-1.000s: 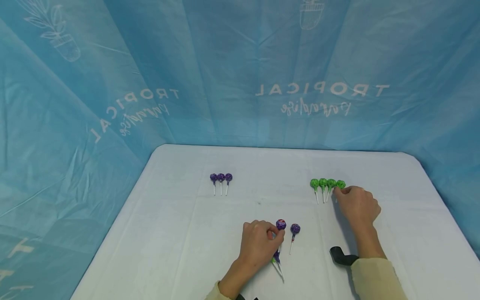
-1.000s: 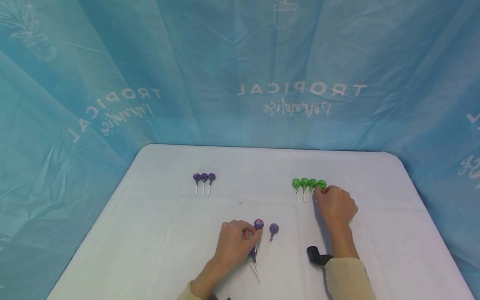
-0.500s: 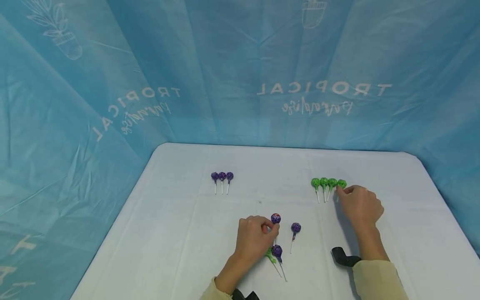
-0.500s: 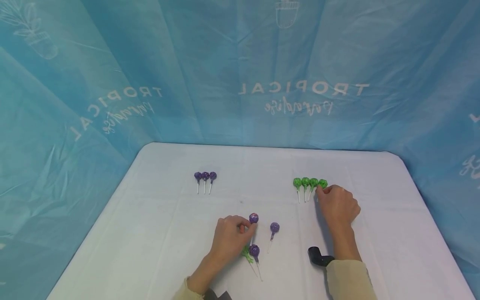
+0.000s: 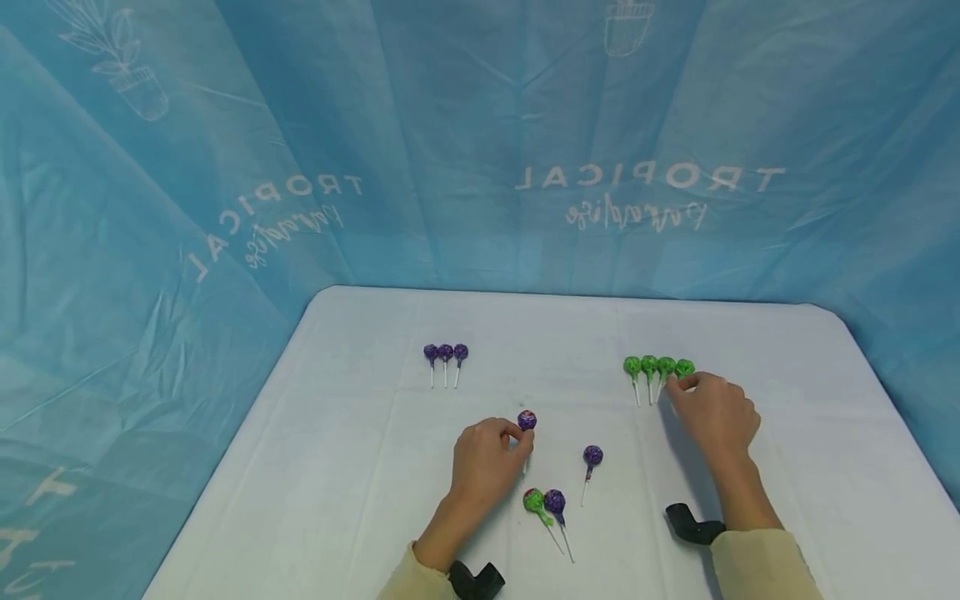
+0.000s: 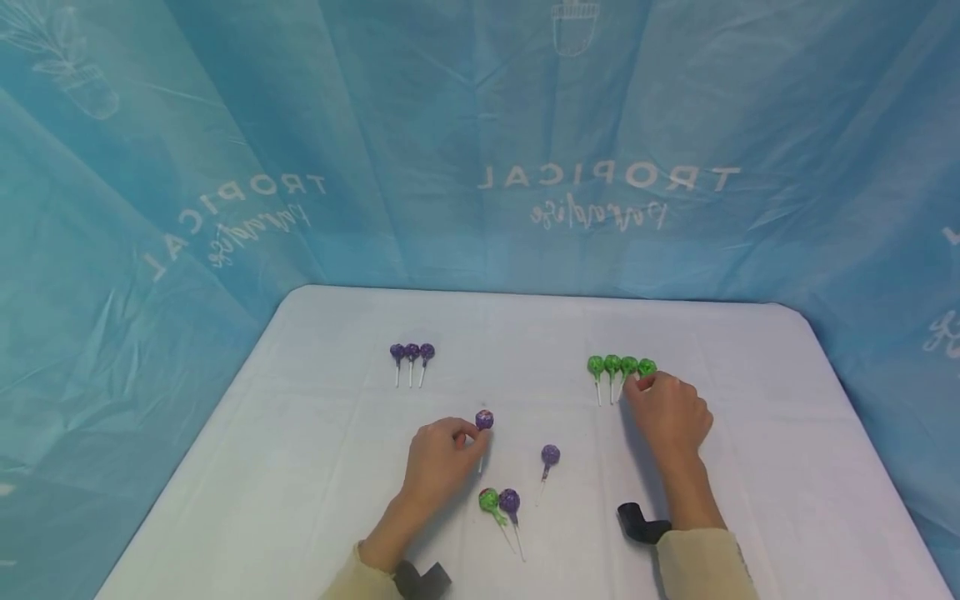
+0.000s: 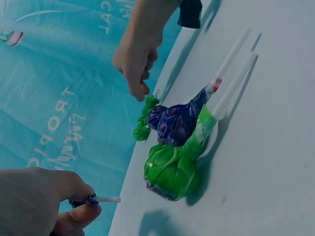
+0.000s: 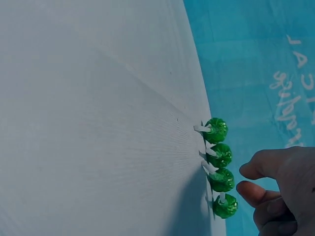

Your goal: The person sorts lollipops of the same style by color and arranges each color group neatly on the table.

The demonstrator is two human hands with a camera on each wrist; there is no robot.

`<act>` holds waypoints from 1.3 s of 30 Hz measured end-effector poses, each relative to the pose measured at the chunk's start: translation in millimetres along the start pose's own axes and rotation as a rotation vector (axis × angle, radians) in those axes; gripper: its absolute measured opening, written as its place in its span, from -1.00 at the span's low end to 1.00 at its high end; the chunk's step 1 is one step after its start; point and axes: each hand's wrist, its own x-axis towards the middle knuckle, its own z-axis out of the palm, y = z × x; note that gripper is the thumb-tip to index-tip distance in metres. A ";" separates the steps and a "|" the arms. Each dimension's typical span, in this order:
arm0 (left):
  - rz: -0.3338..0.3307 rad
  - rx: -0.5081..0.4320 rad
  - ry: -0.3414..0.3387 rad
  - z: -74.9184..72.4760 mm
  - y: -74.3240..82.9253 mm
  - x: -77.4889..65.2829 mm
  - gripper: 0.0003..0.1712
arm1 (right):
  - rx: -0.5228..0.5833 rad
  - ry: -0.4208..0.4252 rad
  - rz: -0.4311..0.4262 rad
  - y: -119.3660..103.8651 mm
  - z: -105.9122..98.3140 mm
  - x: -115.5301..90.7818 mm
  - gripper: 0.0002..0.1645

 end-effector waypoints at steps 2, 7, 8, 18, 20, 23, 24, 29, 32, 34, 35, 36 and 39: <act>-0.005 0.015 -0.002 -2.3 -1.2 2.5 -0.78 | -0.003 0.007 -0.011 0.0 1.3 -1.3 -0.52; -0.019 0.060 -0.010 -5.3 -5.7 9.9 -0.77 | -0.003 0.018 -0.024 -0.6 4.4 -5.6 -0.51; -0.021 0.062 -0.013 -6.0 -6.4 11.5 -0.77 | -0.004 0.015 -0.025 -1.0 4.7 -6.8 -0.51; -0.023 0.071 -0.014 -13.5 -10.0 25.7 -0.77 | -0.007 -0.012 -0.073 2.2 6.4 -14.2 -0.53; -0.039 0.069 -0.019 -14.6 -12.0 28.2 -0.77 | -0.007 -0.037 -0.084 3.2 7.8 -14.7 -0.54; -0.058 0.065 -0.029 -15.9 -14.9 31.5 -0.76 | -0.003 -0.071 -0.091 4.2 10.0 -16.2 -0.53; -0.064 0.065 -0.031 -16.0 -16.2 32.6 -0.76 | 0.001 -0.080 -0.091 4.4 10.8 -17.0 -0.54; -0.069 0.076 -0.034 -16.0 -21.5 37.4 -0.74 | 0.023 -0.106 -0.118 4.3 13.0 -20.8 -0.56; -0.069 0.074 -0.040 -16.0 -21.5 39.8 -0.74 | 0.028 -0.107 -0.137 5.0 13.7 -21.6 -0.58; -0.070 0.082 -0.042 -15.2 -22.2 41.7 -0.73 | 0.028 -0.105 -0.145 5.3 14.0 -21.8 -0.58; -0.072 0.089 -0.041 -14.4 -23.4 42.8 -0.73 | 0.029 -0.106 -0.148 5.3 14.0 -21.9 -0.58; -0.072 0.102 -0.037 -13.4 -25.2 43.7 -0.73 | 0.032 -0.109 -0.154 5.2 13.9 -22.2 -0.59; -0.062 0.139 -0.021 -11.0 -30.0 47.9 -0.72 | 0.042 -0.121 -0.177 4.4 13.9 -22.9 -0.61</act>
